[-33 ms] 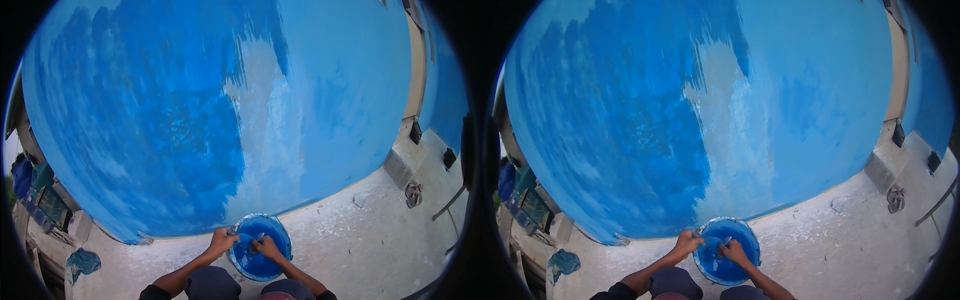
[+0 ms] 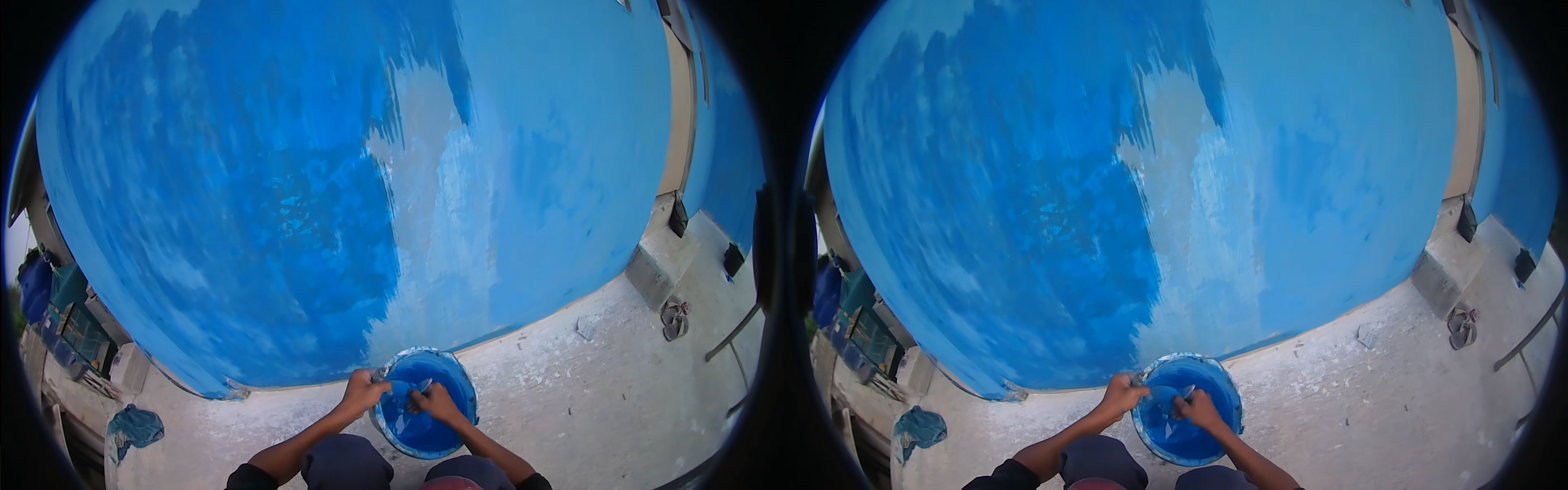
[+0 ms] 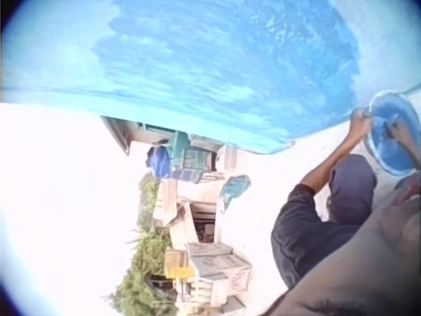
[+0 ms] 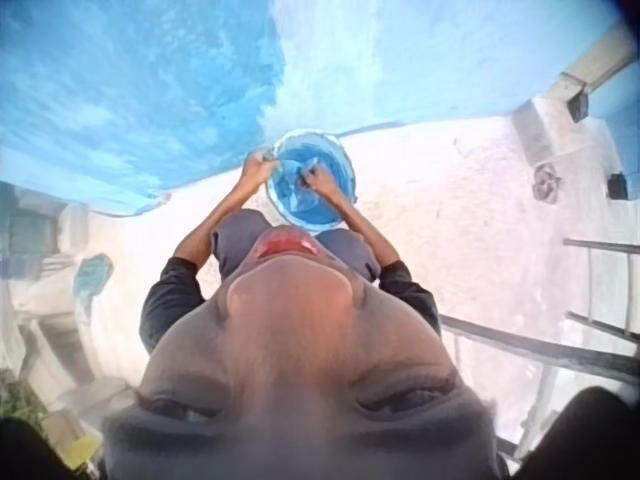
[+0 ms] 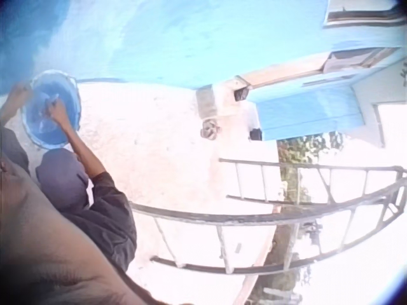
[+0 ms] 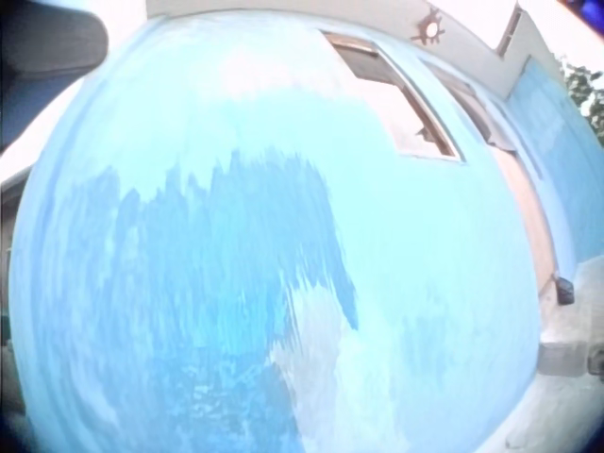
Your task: The person applies blue paint to a wall using a brush, dipping the brush into a bucket of paint between strokes.
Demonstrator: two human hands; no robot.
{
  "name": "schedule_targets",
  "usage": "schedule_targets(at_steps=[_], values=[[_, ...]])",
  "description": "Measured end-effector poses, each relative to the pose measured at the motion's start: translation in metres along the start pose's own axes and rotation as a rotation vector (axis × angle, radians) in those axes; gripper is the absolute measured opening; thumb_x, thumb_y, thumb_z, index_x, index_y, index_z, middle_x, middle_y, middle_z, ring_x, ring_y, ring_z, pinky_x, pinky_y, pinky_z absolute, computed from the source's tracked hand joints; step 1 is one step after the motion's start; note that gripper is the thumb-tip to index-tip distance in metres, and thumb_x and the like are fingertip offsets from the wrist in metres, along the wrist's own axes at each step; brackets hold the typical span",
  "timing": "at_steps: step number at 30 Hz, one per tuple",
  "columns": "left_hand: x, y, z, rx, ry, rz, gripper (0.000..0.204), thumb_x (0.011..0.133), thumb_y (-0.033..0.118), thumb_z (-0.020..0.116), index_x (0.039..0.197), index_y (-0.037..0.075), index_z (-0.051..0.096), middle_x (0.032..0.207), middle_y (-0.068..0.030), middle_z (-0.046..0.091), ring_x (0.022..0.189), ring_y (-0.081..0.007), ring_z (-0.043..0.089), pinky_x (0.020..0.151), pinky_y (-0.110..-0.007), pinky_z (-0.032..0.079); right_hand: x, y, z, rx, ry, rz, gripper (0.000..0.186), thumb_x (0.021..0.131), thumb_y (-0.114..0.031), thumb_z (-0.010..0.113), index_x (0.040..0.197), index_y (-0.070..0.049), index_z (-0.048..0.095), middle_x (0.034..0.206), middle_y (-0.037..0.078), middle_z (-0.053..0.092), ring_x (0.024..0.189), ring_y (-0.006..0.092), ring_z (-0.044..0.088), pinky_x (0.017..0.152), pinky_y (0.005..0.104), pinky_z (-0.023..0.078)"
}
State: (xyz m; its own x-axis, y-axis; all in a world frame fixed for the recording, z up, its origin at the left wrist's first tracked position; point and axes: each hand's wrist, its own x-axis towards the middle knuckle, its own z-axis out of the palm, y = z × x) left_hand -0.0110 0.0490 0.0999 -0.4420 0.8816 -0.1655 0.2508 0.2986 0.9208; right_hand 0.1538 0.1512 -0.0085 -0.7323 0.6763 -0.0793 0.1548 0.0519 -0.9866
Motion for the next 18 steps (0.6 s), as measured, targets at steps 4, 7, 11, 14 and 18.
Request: schedule_targets(at_steps=[4, 7, 11, 14, 18], values=[[0.011, 0.012, -0.01, -0.134, 0.009, 0.044, 0.011, 0.076, 0.005, 0.069, 0.069, 0.002, 0.061, 0.058, -0.0022, 0.055, 0.049, -0.01, 0.047, 0.046, -0.031, 0.035, -0.011, -0.075, -0.036, -0.101, -0.117, -0.1, 0.033, 0.092, -0.023, 0.061, 0.085, 0.008, 0.069, 0.072, 0.016, 0.07, 0.063, 0.0197, 0.068, 0.06, 0.0312, 0.055], [0.015, 0.044, -0.022, -0.216, 0.009, 0.087, 0.005, 0.076, 0.003, 0.067, 0.073, 0.001, 0.064, 0.066, -0.0043, 0.06, 0.055, -0.011, 0.052, 0.049, -0.029, 0.039, -0.019, -0.147, -0.07, -0.094, -0.013, -0.212, 0.033, 0.092, -0.024, 0.062, 0.087, 0.008, 0.069, 0.076, 0.016, 0.07, 0.066, 0.0177, 0.068, 0.058, 0.0311, 0.055], [-0.007, 0.093, -0.039, -0.344, -0.008, 0.119, 0.003, 0.076, 0.002, 0.065, 0.077, 0.0, 0.067, 0.072, -0.0067, 0.066, 0.06, -0.0123, 0.059, 0.053, -0.028, 0.045, -0.032, -0.219, -0.121, -0.047, 0.077, -0.348, 0.036, 0.093, -0.027, 0.061, 0.093, 0.008, 0.07, 0.077, 0.018, 0.07, 0.066, 0.0194, 0.068, 0.056, 0.0305, 0.055], [-0.022, 0.119, -0.057, -0.418, 0.007, 0.092, 0.004, 0.076, 0.002, 0.065, 0.077, 0.0, 0.068, 0.073, -0.0074, 0.066, 0.061, -0.0131, 0.06, 0.054, -0.029, 0.046, -0.033, -0.271, -0.139, 0.007, 0.105, -0.6, 0.039, 0.094, -0.029, 0.058, 0.097, 0.009, 0.068, 0.074, 0.018, 0.068, 0.066, 0.0222, 0.068, 0.05, 0.0315, 0.054], [-0.038, 0.136, -0.067, -0.521, 0.033, 0.127, 0.006, 0.076, 0.0, 0.064, 0.079, -0.003, 0.066, 0.075, -0.0108, 0.066, 0.064, -0.015, 0.062, 0.056, -0.029, 0.048, -0.038, -0.35, -0.154, -0.065, 0.214, -0.837, 0.037, 0.095, -0.028, 0.059, 0.105, 0.007, 0.067, 0.082, 0.017, 0.069, 0.072, 0.0192, 0.068, 0.055, 0.0289, 0.055]])
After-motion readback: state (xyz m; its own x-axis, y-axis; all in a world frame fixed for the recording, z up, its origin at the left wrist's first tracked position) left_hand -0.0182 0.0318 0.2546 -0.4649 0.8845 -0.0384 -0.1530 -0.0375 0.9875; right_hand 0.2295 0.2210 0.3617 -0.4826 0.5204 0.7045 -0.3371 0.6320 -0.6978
